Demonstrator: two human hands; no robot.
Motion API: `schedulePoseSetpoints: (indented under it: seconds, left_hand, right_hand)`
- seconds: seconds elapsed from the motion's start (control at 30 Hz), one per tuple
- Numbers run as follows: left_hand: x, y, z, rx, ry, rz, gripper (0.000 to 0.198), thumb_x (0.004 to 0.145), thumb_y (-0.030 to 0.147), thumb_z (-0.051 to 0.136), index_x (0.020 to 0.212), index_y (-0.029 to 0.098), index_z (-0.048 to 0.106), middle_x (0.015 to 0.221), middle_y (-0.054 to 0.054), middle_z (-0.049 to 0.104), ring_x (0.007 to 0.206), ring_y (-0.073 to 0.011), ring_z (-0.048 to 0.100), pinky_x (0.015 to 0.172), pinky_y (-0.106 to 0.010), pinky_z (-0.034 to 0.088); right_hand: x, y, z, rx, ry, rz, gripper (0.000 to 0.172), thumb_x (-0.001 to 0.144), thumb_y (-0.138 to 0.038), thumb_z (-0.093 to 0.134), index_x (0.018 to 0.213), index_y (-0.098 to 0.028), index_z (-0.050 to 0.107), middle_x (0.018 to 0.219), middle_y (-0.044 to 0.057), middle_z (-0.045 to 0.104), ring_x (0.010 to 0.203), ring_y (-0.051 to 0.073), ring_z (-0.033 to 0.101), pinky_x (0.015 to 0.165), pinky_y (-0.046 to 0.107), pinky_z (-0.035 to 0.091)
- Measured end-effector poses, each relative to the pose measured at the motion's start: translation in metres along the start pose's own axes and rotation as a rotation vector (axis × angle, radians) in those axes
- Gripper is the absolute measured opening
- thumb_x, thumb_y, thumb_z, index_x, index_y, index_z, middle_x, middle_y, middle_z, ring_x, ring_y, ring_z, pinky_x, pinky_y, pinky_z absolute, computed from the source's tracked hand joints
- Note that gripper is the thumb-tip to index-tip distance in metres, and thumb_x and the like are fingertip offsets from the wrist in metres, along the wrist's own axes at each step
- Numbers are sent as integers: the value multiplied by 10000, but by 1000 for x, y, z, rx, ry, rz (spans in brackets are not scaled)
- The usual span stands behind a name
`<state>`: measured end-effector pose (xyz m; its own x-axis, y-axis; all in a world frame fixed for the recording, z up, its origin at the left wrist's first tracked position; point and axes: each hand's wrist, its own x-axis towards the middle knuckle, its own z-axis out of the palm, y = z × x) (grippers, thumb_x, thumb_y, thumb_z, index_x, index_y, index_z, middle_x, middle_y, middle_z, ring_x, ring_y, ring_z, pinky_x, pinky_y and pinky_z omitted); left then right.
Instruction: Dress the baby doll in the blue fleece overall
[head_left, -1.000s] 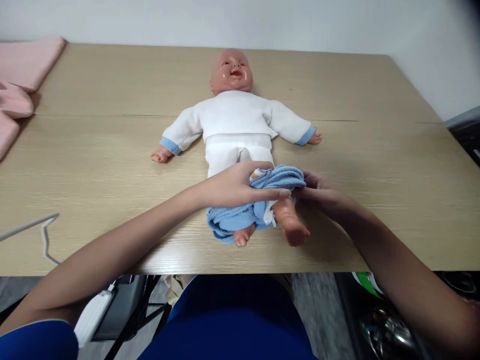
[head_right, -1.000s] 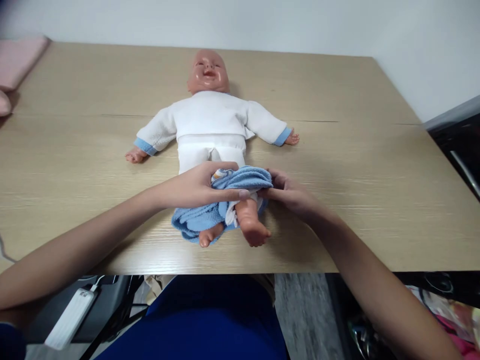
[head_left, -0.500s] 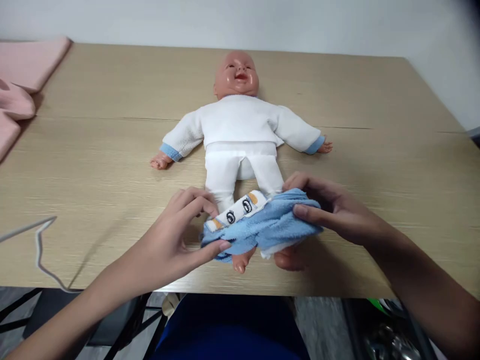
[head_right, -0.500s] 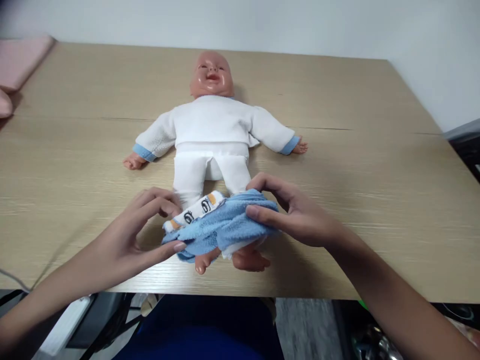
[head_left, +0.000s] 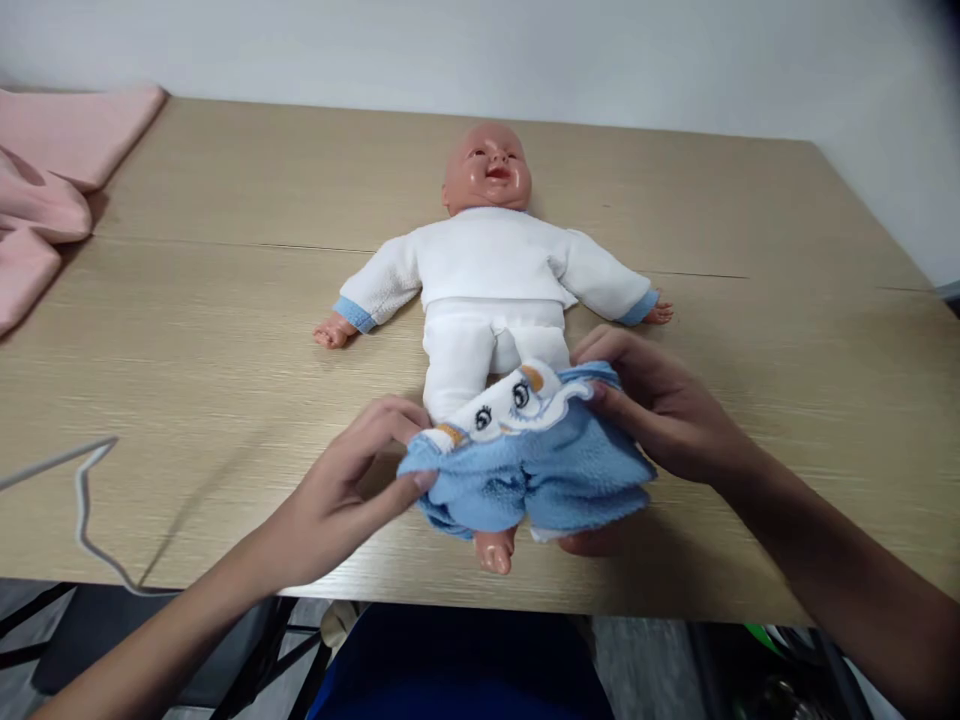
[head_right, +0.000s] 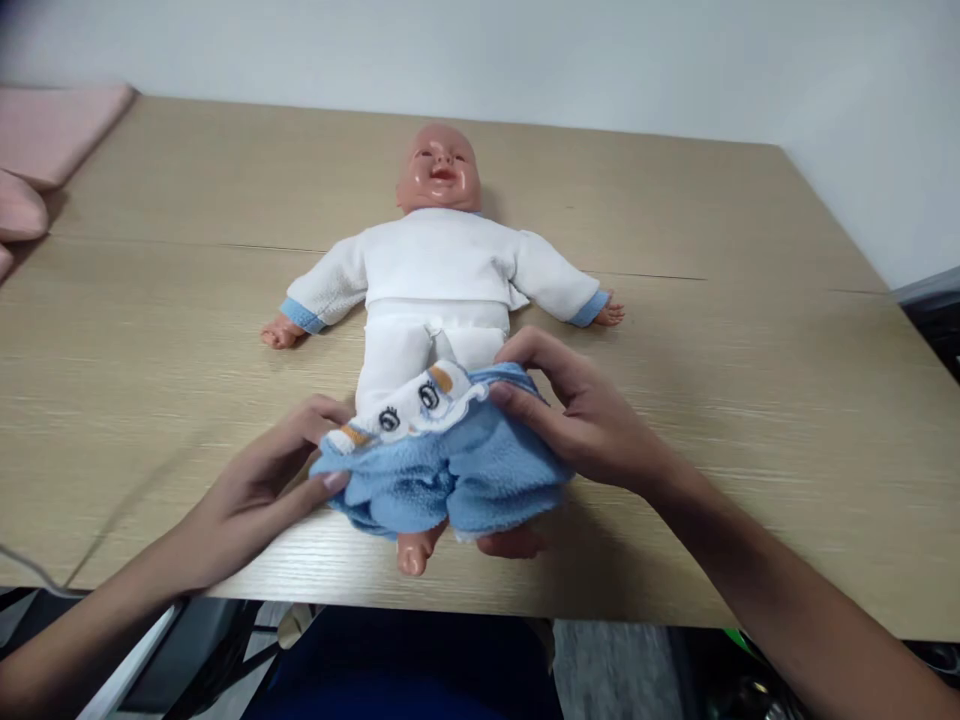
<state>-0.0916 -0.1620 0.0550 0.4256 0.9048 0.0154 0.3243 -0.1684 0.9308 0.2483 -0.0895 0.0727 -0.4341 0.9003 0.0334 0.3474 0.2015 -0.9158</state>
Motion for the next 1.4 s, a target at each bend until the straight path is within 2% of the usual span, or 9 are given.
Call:
schedulePoseSetpoints:
  seconds: [0.17,0.27,0.5,0.6,0.67,0.77,0.97,1.07,1.4]
  left_hand:
    - [24,-7,3,-41,239,33,116,1129,393,673,1093,282,671,1517,-86,591,1542,-316,514,1292,-520,458]
    - [45,-18,6,-163,248,-11,205,1151,467,643,1097,270,625,1186,-48,680,1153,-236,666,1020,-407,572]
    - [98,-40,4,-375,100,-83,488,1022,713,736,1091,309,470,713,67,503,573,-155,437,553,-309,377]
    - [105,-40,0,-250,120,3,427,1034,660,743,1051,294,524,770,45,491,659,-177,487,635,-345,441]
    - [104,-38,-2,-40,244,155,321,1065,547,740,1008,273,582,925,-7,573,889,-226,591,857,-418,530]
    - [102,-37,-5,180,380,325,230,1101,453,689,1018,254,609,1260,-80,645,1253,-287,589,1187,-502,452]
    - [125,-56,-16,-9,387,91,365,1098,615,650,1056,272,530,962,-19,546,936,-254,555,978,-452,527]
    - [148,-67,-24,-204,304,36,455,1006,664,771,1039,268,549,921,3,534,875,-231,554,924,-417,535]
    - [192,-71,-57,-508,-96,-130,616,785,570,1018,1216,222,749,1151,-73,768,968,-231,701,881,-339,570]
  right_hand:
    - [12,16,20,63,262,75,367,1047,-676,749,1073,-318,672,967,29,666,822,240,604,697,385,480]
    - [18,25,29,39,342,130,394,1056,-697,721,1065,-311,643,814,-3,588,684,203,489,619,359,381]
    - [48,54,35,39,423,40,433,1049,-724,690,1050,-306,578,733,-47,441,643,191,388,596,335,314]
    - [53,60,34,-29,483,-26,401,1063,-683,680,1020,-298,578,788,-33,496,716,207,471,676,349,389]
    - [52,59,32,-63,472,-61,344,1074,-625,688,1028,-296,596,856,-15,572,791,225,551,759,368,450]
    - [49,54,30,-74,460,-146,272,1064,-543,723,1077,-301,599,1050,33,663,981,265,649,896,401,520]
    - [62,54,29,-93,468,-84,208,1118,-465,651,1109,-310,513,793,-40,551,689,212,532,689,383,416]
    - [77,65,26,-55,513,-60,238,1092,-481,670,1082,-305,511,761,-55,474,641,189,430,637,365,344]
    - [89,71,10,146,464,-38,378,1021,-614,736,1052,-282,558,812,-35,545,691,179,488,622,327,374]
